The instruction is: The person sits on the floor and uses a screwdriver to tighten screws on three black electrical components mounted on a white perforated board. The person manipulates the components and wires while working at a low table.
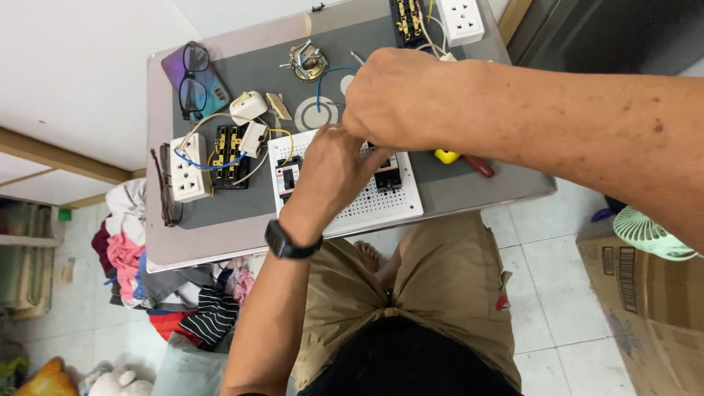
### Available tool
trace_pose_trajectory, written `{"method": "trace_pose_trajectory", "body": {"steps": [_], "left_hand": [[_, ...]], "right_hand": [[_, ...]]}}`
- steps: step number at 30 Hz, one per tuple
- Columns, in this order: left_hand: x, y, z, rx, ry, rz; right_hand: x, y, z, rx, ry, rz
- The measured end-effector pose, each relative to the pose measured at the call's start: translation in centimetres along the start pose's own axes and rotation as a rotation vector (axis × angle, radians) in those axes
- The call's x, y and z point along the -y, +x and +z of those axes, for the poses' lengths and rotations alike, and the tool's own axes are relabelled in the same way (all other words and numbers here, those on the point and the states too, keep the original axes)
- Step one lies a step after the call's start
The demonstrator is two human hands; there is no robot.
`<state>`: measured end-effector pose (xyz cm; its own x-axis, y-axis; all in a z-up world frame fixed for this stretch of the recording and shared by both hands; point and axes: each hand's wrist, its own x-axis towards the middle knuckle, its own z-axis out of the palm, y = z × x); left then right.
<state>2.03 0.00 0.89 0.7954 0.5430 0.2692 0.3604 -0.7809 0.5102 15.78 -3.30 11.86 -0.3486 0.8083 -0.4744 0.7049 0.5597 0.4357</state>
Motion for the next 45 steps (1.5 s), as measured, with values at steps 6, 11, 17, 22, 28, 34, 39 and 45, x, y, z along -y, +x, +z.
{"method": "trace_pose_trajectory", "body": {"steps": [6,11,17,22,28,34,39,45], "left_hand": [[-0.3,-5.3,-5.1,-0.229,0.167,0.148],[4.1,-8.6,-5.6,-0.133,0.132,0.169],[8.0,-9.5,-3.4,-0.08,-0.112,-0.01],[9.0,-9.7,-3.3,-0.103,-0.16,0.041],[9.8,-9.9,-3.1,-0.12,-0.175,0.084],[9.3,-10.1,-3.9,-0.132,-0.188,0.084],[9.3,-10.2,-3.8,-0.14,-0.188,0.088],[9.3,-10.2,-3.9,-0.122,-0.209,0.074]], "right_hand": [[-0.1,0.3,-3.3,0.257,0.24,0.187],[-0.4,0.7,-2.4,0.349,0.173,0.236],[0.4,1.9,0.2,0.104,-0.011,0.024],[0.2,3.0,0.6,0.187,-0.009,0.087],[0.2,3.6,-0.5,0.382,0.047,0.275],[0.6,3.6,-0.1,0.21,0.015,0.13],[1.1,4.2,-0.7,0.332,-0.024,0.177],[0.9,4.3,-1.5,0.41,-0.065,0.27]]}}
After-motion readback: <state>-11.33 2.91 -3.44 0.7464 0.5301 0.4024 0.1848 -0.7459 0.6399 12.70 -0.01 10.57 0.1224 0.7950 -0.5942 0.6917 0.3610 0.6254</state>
